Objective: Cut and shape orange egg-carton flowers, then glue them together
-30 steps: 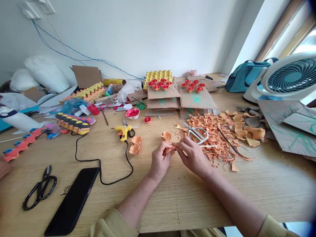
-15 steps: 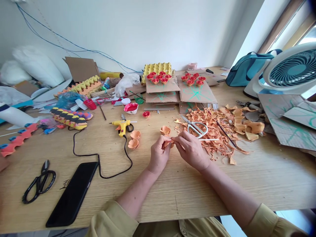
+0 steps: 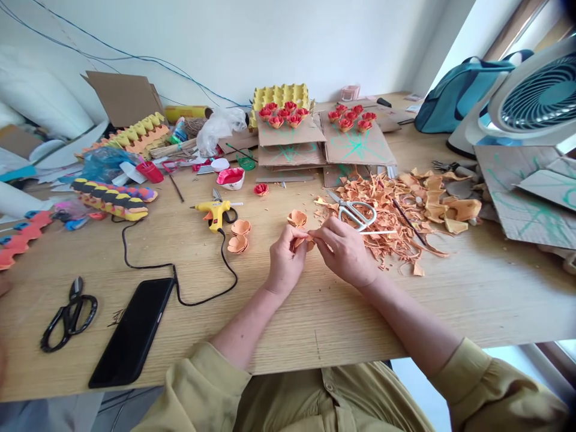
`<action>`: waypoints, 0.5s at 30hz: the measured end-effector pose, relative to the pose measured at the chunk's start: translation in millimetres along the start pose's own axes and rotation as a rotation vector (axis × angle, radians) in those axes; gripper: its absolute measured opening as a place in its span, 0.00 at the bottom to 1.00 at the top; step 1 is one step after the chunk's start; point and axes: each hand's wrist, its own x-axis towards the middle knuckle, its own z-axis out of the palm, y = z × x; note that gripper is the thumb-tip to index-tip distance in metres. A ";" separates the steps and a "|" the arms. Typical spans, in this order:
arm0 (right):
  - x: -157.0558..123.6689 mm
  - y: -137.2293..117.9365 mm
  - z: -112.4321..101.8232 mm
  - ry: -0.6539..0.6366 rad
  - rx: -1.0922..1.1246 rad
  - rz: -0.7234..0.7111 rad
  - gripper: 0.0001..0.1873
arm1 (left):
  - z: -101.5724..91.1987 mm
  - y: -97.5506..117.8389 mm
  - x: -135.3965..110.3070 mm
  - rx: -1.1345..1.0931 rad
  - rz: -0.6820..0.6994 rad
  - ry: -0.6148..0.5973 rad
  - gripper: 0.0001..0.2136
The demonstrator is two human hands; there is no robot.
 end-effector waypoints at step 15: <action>-0.8 4.8 0.5 -0.069 -0.117 -0.034 0.14 | 0.2 2.6 3.1 0.069 -0.045 -0.032 0.04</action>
